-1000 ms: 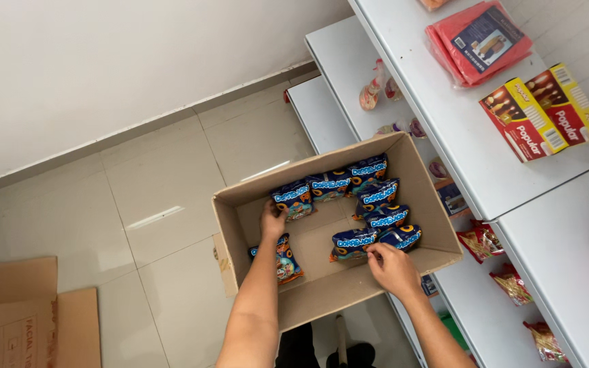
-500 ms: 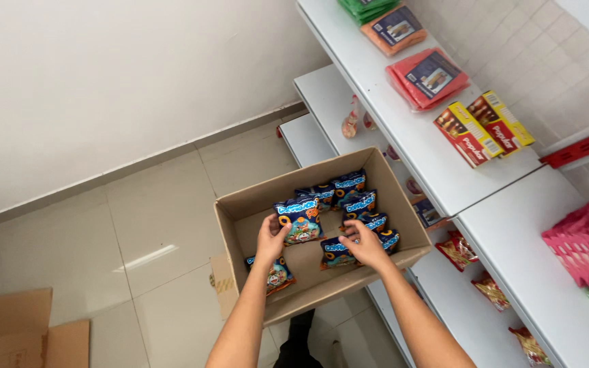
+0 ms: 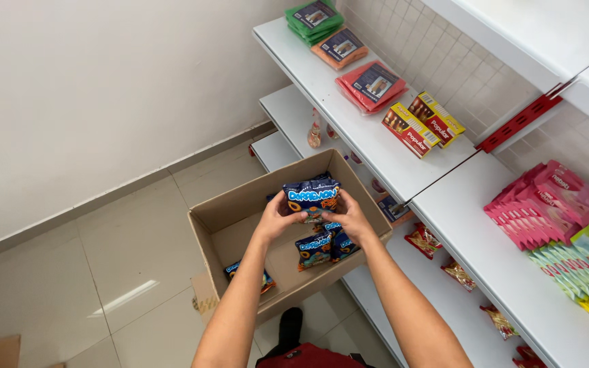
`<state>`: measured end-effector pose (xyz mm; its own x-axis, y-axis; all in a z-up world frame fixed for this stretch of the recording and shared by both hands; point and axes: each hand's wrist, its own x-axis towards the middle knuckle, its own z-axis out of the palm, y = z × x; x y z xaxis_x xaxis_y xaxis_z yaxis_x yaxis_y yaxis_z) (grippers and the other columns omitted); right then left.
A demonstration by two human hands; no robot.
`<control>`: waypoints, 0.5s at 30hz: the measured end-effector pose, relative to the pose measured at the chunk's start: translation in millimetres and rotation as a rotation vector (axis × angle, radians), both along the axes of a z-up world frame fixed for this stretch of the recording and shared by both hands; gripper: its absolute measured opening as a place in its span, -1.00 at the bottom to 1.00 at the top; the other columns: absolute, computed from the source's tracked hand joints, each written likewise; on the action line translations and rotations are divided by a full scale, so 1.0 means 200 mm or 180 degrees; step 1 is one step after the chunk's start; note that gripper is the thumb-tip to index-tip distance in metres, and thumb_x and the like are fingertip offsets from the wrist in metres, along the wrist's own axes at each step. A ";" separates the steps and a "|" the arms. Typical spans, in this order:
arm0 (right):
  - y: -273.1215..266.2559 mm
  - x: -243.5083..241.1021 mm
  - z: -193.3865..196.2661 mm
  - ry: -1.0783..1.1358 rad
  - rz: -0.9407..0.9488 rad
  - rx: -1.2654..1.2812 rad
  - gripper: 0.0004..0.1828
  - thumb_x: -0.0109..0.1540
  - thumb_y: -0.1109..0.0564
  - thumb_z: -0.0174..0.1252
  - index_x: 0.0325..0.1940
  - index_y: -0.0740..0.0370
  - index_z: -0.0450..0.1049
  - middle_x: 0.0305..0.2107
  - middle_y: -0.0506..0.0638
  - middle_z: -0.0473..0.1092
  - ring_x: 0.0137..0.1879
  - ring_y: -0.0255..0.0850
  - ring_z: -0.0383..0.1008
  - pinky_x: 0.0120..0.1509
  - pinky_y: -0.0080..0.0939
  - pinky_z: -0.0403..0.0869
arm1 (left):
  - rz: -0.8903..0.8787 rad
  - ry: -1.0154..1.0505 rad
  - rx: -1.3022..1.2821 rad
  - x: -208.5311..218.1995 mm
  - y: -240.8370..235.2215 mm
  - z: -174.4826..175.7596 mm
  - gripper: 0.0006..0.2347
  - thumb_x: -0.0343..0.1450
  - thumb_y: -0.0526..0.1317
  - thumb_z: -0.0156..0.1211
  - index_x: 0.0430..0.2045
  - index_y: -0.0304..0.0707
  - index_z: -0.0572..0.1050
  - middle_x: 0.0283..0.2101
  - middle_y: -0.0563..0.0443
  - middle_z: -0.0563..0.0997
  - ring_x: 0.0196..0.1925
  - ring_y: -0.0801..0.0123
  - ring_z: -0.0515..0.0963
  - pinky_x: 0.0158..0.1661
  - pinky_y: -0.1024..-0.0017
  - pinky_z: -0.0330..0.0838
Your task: The person picks up bags of snacks from a cardboard box on the floor and places them onto a retail shelf, organizing them in rows.
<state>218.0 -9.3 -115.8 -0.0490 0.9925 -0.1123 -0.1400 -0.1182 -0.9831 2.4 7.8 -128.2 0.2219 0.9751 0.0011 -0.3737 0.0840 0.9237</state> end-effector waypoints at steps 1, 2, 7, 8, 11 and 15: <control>0.01 0.01 -0.01 -0.0004 -0.0007 0.0000 -0.19 -0.05 0.41 0.49 0.24 0.01 0.47 0.01 -0.08 0.51 0.17 -0.18 0.48 0.24 -0.12 0.48 | -0.0007 -0.0004 0.0000 0.01 0.00 0.00 -0.34 0.07 -0.52 0.61 0.08 -0.17 0.52 -0.08 0.07 0.66 -0.02 0.39 0.62 -0.06 0.39 0.63; 0.01 0.02 -0.01 0.0024 -0.0029 0.0028 -0.16 -0.08 0.46 0.48 0.24 0.01 0.47 -0.01 -0.11 0.51 0.14 -0.19 0.50 0.22 -0.14 0.49 | -0.0028 -0.0134 0.0019 0.01 0.01 0.01 -0.37 0.05 -0.56 0.59 0.02 -0.21 0.55 -0.12 0.04 0.68 -0.07 0.37 0.65 -0.13 0.38 0.67; 0.01 0.03 0.01 0.0065 -0.0050 0.0091 -0.14 -0.13 0.49 0.48 0.20 0.00 0.48 -0.03 -0.18 0.52 0.13 -0.25 0.50 0.22 -0.21 0.48 | -0.0056 -0.0320 0.0047 0.01 0.02 0.06 -0.45 0.05 -0.62 0.55 -0.09 -0.29 0.57 -0.19 -0.02 0.69 -0.17 0.30 0.69 -0.30 0.34 0.72; 0.01 0.03 0.03 0.0128 -0.0007 0.0087 -0.14 -0.11 0.47 0.47 0.23 0.00 0.46 0.00 -0.18 0.49 0.17 -0.25 0.47 0.25 -0.20 0.46 | -0.0036 -0.0286 0.0035 0.01 0.02 0.08 -0.47 0.06 -0.60 0.55 -0.09 -0.29 0.57 -0.20 -0.02 0.69 -0.18 0.30 0.69 -0.30 0.35 0.73; -0.01 0.01 0.12 0.0255 -0.0037 -0.0007 -0.28 0.02 0.34 0.44 0.25 0.04 0.45 0.04 -0.11 0.46 0.21 -0.19 0.44 0.27 -0.13 0.45 | -0.0016 -0.0100 -0.0008 0.01 0.03 0.14 -0.49 0.10 -0.52 0.58 -0.07 -0.27 0.57 -0.19 -0.01 0.69 -0.14 0.33 0.67 -0.21 0.36 0.69; -0.04 -0.04 0.21 -0.0034 -0.0261 -0.0254 -0.63 0.23 0.06 0.37 0.12 0.02 0.53 -0.16 -0.15 0.52 0.02 -0.29 0.51 0.03 -0.24 0.57 | -0.0159 0.0484 -0.0181 0.01 0.04 0.09 -0.48 0.25 -0.22 0.59 0.10 -0.16 0.53 -0.05 -0.05 0.68 0.04 0.29 0.63 0.07 0.27 0.55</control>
